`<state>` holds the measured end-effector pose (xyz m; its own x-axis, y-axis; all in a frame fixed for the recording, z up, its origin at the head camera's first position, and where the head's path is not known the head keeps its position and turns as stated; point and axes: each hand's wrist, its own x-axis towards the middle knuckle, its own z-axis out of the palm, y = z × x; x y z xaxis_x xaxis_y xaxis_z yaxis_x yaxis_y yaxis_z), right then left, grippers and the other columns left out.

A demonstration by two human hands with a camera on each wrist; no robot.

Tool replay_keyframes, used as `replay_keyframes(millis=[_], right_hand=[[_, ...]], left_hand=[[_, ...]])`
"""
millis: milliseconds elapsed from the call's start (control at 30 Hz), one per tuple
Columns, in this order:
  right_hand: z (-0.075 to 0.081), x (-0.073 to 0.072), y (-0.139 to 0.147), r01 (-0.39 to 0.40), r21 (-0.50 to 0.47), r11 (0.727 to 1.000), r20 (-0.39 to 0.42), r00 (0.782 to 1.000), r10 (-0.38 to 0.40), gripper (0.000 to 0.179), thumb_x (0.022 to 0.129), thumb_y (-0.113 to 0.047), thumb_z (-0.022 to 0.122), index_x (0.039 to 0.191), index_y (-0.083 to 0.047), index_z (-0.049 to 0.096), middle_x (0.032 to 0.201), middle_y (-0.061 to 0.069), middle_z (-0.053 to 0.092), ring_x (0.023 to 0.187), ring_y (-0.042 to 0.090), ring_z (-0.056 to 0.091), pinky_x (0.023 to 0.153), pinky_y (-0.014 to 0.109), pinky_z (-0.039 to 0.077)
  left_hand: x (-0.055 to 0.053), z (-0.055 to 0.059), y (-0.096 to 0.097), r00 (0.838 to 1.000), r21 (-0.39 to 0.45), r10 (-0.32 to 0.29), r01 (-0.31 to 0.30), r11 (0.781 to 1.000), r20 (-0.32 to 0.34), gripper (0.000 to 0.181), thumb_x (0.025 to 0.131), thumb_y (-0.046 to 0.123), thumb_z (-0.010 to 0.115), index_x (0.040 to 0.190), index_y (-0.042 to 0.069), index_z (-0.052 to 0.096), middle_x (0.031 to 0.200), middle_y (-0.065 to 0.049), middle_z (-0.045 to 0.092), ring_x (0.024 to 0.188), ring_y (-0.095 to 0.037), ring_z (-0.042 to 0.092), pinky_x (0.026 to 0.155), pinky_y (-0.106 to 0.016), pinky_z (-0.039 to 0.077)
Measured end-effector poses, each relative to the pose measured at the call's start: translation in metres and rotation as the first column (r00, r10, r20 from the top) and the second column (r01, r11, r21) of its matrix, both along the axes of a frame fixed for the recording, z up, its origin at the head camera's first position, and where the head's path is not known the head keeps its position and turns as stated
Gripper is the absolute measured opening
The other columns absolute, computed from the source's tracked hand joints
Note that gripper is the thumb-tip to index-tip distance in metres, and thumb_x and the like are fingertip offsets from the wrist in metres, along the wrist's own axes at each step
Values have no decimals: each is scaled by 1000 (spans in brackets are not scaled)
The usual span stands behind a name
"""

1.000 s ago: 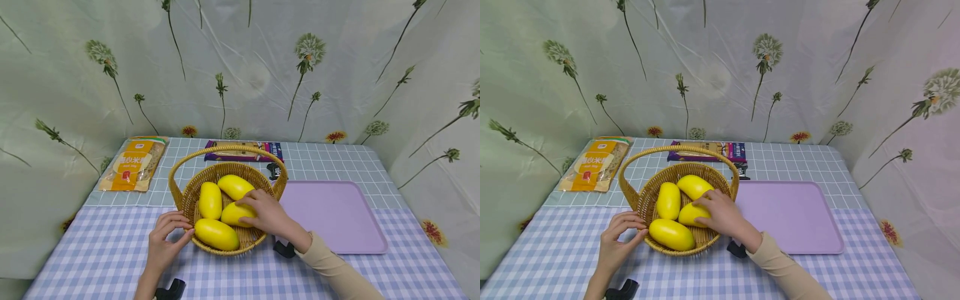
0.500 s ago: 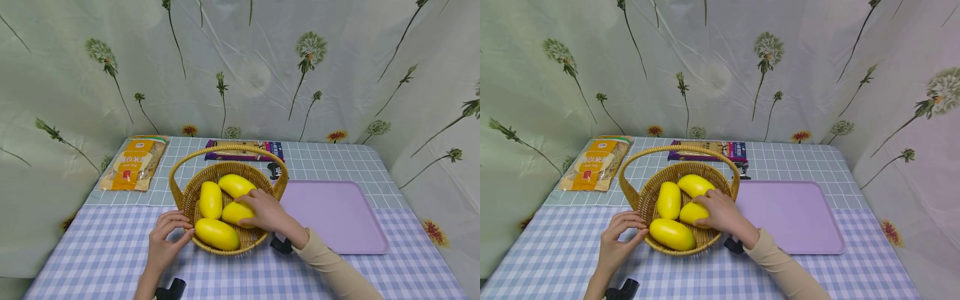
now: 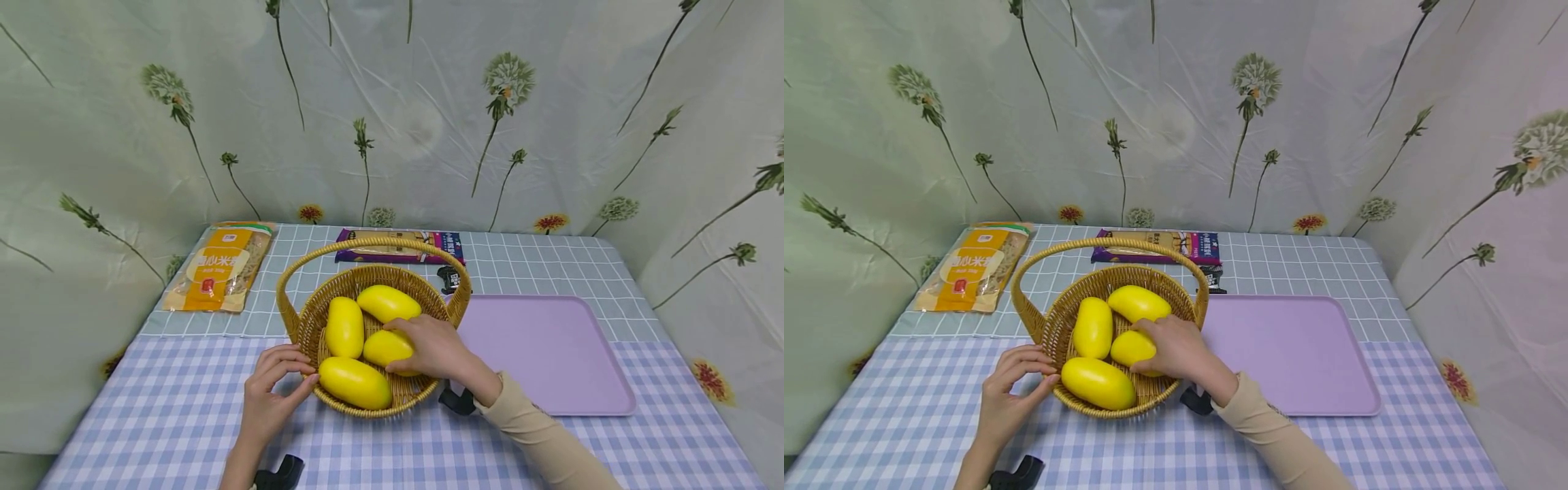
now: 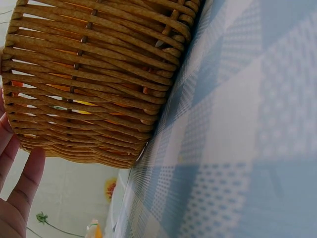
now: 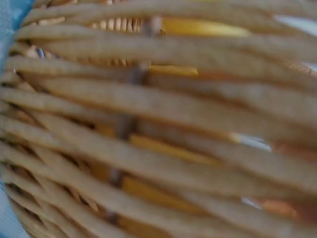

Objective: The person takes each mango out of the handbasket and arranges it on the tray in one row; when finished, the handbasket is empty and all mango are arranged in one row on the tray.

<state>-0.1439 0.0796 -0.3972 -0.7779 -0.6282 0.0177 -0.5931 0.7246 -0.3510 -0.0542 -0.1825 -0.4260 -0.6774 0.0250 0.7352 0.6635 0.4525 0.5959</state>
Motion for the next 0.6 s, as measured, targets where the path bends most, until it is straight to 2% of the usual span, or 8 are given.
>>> replay_keyframes(millis=[233, 600], right_hand=[[-3, 6, 1, 44, -50, 998, -26, 999, -46, 63, 74, -54, 74, 125, -22, 59, 110, 2, 63, 97, 21, 57, 67, 38, 47], [-2, 14, 5, 92, -151, 984, -85, 991, -106, 65, 74, -59, 71, 128, -26, 56, 112, -4, 62, 94, 14, 56, 66, 32, 46]], left_hand=[[0, 0, 0, 1000, -3, 5, -5, 1000, 7, 28, 57, -17, 77, 75, 2, 69, 85, -14, 64, 95, -39, 52, 95, -26, 39], [-1, 0, 0, 1000, -1, 2, -2, 1000, -1, 25, 58, -15, 77, 75, 2, 69, 85, -15, 64, 95, -36, 53, 95, -27, 39]])
